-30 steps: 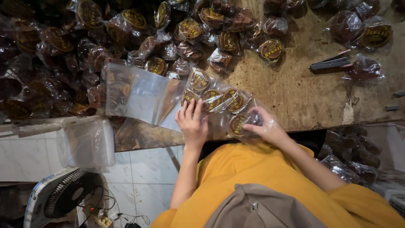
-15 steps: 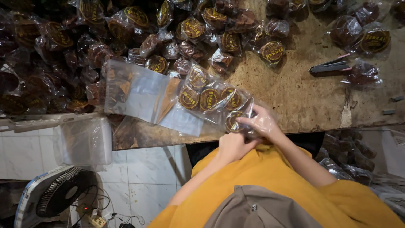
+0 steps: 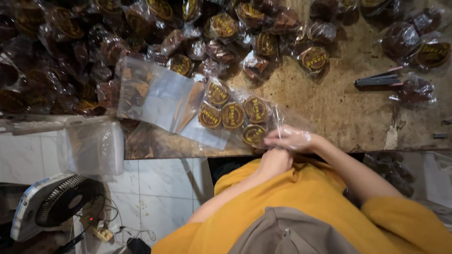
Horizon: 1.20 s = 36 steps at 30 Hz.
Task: Packing individually wrapped cakes into larger plastic bags and sealing them with a stapler.
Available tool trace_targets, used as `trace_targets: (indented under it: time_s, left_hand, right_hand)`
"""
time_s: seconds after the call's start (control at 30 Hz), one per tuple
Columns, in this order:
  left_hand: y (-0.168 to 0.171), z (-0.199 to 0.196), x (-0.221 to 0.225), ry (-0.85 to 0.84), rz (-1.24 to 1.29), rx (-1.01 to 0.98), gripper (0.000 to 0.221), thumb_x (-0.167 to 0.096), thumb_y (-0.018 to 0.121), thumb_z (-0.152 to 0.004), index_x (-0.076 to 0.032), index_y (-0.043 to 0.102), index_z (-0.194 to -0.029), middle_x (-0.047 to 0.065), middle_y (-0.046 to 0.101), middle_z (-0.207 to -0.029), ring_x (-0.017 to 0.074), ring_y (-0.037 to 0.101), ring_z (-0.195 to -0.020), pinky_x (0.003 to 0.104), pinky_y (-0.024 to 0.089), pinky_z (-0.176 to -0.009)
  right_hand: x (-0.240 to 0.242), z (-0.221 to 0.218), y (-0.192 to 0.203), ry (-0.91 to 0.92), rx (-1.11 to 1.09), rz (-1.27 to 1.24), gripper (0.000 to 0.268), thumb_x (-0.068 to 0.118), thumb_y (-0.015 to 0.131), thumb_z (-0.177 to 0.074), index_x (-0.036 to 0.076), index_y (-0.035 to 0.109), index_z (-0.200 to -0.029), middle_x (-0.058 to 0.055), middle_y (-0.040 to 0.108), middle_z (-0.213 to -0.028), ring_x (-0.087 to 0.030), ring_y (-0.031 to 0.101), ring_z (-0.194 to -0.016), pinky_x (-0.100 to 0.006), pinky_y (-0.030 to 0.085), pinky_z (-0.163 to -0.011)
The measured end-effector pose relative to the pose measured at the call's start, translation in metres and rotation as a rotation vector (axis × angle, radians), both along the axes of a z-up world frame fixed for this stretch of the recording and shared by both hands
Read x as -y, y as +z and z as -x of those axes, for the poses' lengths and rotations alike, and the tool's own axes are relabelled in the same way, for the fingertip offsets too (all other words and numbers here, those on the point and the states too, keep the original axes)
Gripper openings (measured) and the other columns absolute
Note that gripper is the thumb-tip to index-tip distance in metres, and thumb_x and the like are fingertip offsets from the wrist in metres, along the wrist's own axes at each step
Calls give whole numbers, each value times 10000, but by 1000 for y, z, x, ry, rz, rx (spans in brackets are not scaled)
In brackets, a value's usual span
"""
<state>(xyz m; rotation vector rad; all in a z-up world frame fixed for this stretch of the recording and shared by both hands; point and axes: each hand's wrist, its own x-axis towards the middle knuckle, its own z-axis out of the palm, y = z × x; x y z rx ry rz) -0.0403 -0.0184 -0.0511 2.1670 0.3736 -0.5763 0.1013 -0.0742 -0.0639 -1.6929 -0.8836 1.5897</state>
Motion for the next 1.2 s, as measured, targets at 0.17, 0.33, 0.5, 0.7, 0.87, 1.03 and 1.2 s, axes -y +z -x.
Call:
trace_targets:
  time_s: [0.17,0.33,0.5,0.7,0.87,1.03,1.2]
  left_hand:
    - [-38,5,8,-36,9,45,331,-264,533,-953,5,727,-962,256,739,-866,472,731,-892,599,585,-802]
    - [110,19,-64,-36,255,66,385,-306,559,-937,34,733,-989,291,740,-1005,511,679,-1025,624,539,-887]
    - [31,50,-100,226,-427,733,386,-463,573,-1000,-240,677,-1297,4,705,-1240,271,633,-1190,431,493,-992]
    - [42,23,-106,-43,-592,224,1052,-834,419,-853,-152,257,-1637,142,182,-1711,456,78,-1554,689,19,-1210]
    - [37,20,-108,-41,-629,247,1210,-929,475,-707,-167,272,-1625,138,150,-1713,455,78,-1559,713,47,-1206]
    - [44,16,-108,-49,-625,257,1221,-916,490,-720,-119,267,-1619,163,153,-1706,454,72,-1558,702,19,-1210]
    - [25,17,-92,-27,-605,354,1147,-946,379,-695,-235,360,-1595,205,198,-1690,547,60,-1536,708,59,-1214]
  right_hand:
    - [-18,-4,5,202,-15,35,457,441,540,-1026,72,697,-1247,-232,733,-1219,-382,661,-1190,-517,493,-1041]
    - [4,7,-6,36,271,-168,252,368,756,-879,142,738,-989,-103,715,-952,-302,681,-937,-403,532,-831]
    - [0,1,14,54,804,-881,255,250,701,-932,132,621,-721,-8,562,-662,-264,625,-640,-355,548,-613]
    - [-5,18,-32,450,1224,-680,283,435,479,-956,199,557,-821,2,609,-691,-242,653,-569,-417,516,-572]
    - [-15,57,-38,472,1130,-22,484,553,308,-988,233,541,-1269,-10,717,-793,-280,741,-728,-445,535,-636]
    - [1,61,-77,236,1338,-427,524,548,240,-1030,173,602,-1084,-15,612,-741,-244,645,-699,-395,473,-607]
    - [-9,76,-57,147,1347,-429,409,572,523,-892,222,732,-926,27,536,-746,-179,515,-714,-330,376,-624]
